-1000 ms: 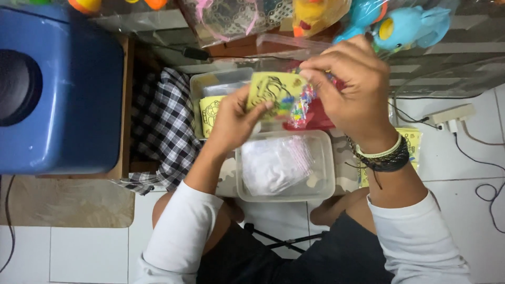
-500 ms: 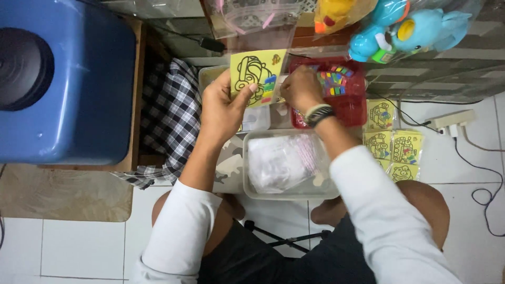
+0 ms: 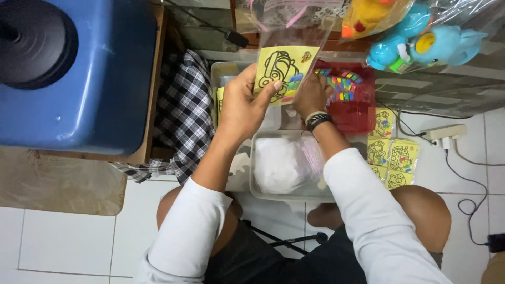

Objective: The person puts several small yellow cards and small colorful plastic blocks into clear plastic bags by hand and places the filled bags into a white plastic container.

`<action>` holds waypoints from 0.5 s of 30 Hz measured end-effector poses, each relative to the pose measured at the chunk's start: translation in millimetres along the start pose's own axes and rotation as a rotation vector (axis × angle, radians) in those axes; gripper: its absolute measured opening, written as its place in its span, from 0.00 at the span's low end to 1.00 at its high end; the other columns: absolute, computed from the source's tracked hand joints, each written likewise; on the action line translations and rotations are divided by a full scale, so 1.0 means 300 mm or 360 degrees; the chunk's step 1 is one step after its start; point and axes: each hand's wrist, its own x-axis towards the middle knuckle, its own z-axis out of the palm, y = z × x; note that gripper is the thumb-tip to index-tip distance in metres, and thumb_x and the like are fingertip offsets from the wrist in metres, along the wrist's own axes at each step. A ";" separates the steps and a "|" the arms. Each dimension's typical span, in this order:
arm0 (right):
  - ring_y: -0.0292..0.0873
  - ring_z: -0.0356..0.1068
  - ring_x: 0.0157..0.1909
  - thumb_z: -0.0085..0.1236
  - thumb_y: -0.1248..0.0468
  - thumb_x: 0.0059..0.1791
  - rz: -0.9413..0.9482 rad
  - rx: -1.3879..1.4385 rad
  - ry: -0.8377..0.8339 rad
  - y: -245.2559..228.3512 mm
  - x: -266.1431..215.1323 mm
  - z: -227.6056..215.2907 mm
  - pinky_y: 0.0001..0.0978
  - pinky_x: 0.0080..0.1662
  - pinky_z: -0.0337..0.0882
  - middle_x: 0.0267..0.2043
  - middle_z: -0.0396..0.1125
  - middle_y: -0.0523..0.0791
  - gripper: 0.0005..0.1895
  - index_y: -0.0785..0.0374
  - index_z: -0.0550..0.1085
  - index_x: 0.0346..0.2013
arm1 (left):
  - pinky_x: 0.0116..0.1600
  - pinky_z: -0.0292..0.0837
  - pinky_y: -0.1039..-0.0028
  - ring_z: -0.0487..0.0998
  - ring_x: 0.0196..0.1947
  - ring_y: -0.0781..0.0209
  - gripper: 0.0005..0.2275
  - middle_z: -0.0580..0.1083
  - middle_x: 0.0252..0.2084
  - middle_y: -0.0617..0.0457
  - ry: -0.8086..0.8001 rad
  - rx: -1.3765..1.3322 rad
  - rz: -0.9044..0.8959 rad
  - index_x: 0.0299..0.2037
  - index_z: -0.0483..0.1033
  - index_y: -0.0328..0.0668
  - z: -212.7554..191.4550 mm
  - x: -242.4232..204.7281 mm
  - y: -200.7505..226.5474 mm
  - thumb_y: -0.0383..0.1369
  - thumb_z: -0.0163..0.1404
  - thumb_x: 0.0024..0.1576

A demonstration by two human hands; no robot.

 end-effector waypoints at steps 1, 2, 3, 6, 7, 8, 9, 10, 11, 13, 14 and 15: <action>0.52 0.56 0.62 0.64 0.66 0.40 0.0014 0.0002 -0.0012 -0.009 -0.013 -0.032 0.50 0.58 0.58 0.52 0.67 0.48 0.22 0.62 0.70 0.47 | 0.42 0.76 0.68 0.73 0.33 0.68 0.06 0.79 0.29 0.47 0.0009 -0.0019 -0.0008 0.45 0.79 0.35 -0.004 -0.001 -0.002 0.24 0.56 0.59; 0.51 0.57 0.64 0.66 0.64 0.38 0.0029 0.0007 -0.0019 -0.019 -0.021 -0.067 0.50 0.59 0.59 0.51 0.68 0.45 0.22 0.58 0.72 0.46 | 0.41 0.76 0.68 0.73 0.33 0.68 0.07 0.79 0.29 0.47 0.0016 -0.0038 -0.0011 0.46 0.78 0.35 -0.008 0.002 -0.004 0.24 0.56 0.59; 0.51 0.57 0.64 0.66 0.64 0.38 0.0024 0.0002 -0.0011 -0.028 -0.047 -0.107 0.50 0.59 0.59 0.51 0.68 0.45 0.22 0.58 0.72 0.46 | 0.41 0.76 0.68 0.73 0.33 0.68 0.07 0.79 0.29 0.47 0.0021 -0.0043 -0.0004 0.46 0.78 0.35 -0.008 0.002 -0.002 0.24 0.56 0.59; 0.55 0.64 0.54 0.62 0.65 0.45 -0.0385 0.0490 0.0380 0.003 -0.065 -0.131 0.41 0.58 0.65 0.41 0.70 0.47 0.04 0.58 0.80 0.34 | 0.40 0.76 0.68 0.73 0.33 0.68 0.07 0.78 0.28 0.47 0.0029 -0.0058 0.0000 0.46 0.79 0.33 -0.008 0.002 0.000 0.24 0.56 0.59; 0.57 0.67 0.47 0.60 0.65 0.45 -0.0483 0.0542 0.0352 0.053 -0.028 -0.077 0.45 0.52 0.68 0.36 0.70 0.48 0.01 0.55 0.79 0.30 | 0.40 0.76 0.69 0.73 0.32 0.68 0.06 0.78 0.28 0.47 0.0025 -0.0060 0.0000 0.45 0.78 0.33 -0.006 0.003 -0.003 0.24 0.56 0.59; 0.59 0.69 0.39 0.59 0.65 0.46 -0.0578 0.0593 0.0323 0.105 0.007 -0.024 0.49 0.45 0.71 0.30 0.70 0.48 0.04 0.53 0.78 0.27 | 0.39 0.76 0.69 0.74 0.31 0.67 0.06 0.78 0.27 0.47 0.0020 -0.0061 0.0000 0.45 0.78 0.33 -0.003 0.004 -0.006 0.23 0.56 0.59; 0.59 0.69 0.39 0.59 0.65 0.46 -0.0579 0.0593 0.0330 0.091 -0.009 -0.045 0.49 0.45 0.71 0.30 0.70 0.48 0.04 0.53 0.78 0.27 | 0.39 0.76 0.69 0.74 0.31 0.67 0.06 0.78 0.27 0.47 0.0018 -0.0061 0.0007 0.45 0.78 0.33 -0.003 0.005 0.004 0.23 0.56 0.59; 0.57 0.72 0.42 0.60 0.64 0.47 -0.0502 0.0713 0.0225 0.077 -0.024 -0.067 0.46 0.47 0.72 0.32 0.73 0.46 0.03 0.52 0.79 0.30 | 0.39 0.76 0.71 0.74 0.31 0.68 0.05 0.77 0.27 0.48 0.0006 -0.0077 -0.0003 0.43 0.78 0.33 -0.002 0.009 0.014 0.23 0.56 0.59; 0.55 0.74 0.44 0.62 0.63 0.47 -0.0425 0.0832 0.0120 0.063 -0.038 -0.088 0.43 0.49 0.72 0.33 0.75 0.44 0.03 0.50 0.81 0.33 | 0.39 0.75 0.72 0.74 0.31 0.68 0.04 0.77 0.27 0.49 -0.0006 -0.0094 -0.0013 0.42 0.78 0.33 -0.001 0.012 0.023 0.23 0.56 0.59; 0.57 0.73 0.45 0.61 0.64 0.47 -0.0439 0.0759 0.0148 0.099 0.000 0.003 0.46 0.49 0.73 0.33 0.75 0.45 0.04 0.51 0.81 0.34 | 0.38 0.75 0.72 0.73 0.32 0.67 0.04 0.76 0.27 0.49 -0.0012 -0.0083 -0.0019 0.42 0.78 0.33 0.010 0.010 0.038 0.23 0.56 0.59; 0.59 0.73 0.46 0.59 0.65 0.47 -0.0445 0.0685 0.0166 0.112 0.019 0.053 0.50 0.50 0.74 0.33 0.75 0.47 0.06 0.51 0.82 0.34 | 0.38 0.75 0.71 0.72 0.32 0.67 0.04 0.76 0.27 0.48 -0.0019 -0.0072 -0.0037 0.41 0.78 0.32 0.012 0.010 0.044 0.23 0.57 0.58; 0.59 0.73 0.46 0.59 0.65 0.47 -0.0447 0.0697 0.0175 0.087 0.012 0.038 0.50 0.50 0.74 0.33 0.75 0.47 0.06 0.51 0.82 0.34 | 0.38 0.75 0.71 0.72 0.32 0.67 0.04 0.76 0.27 0.48 -0.0023 -0.0061 -0.0029 0.41 0.78 0.32 0.017 0.010 0.045 0.23 0.57 0.58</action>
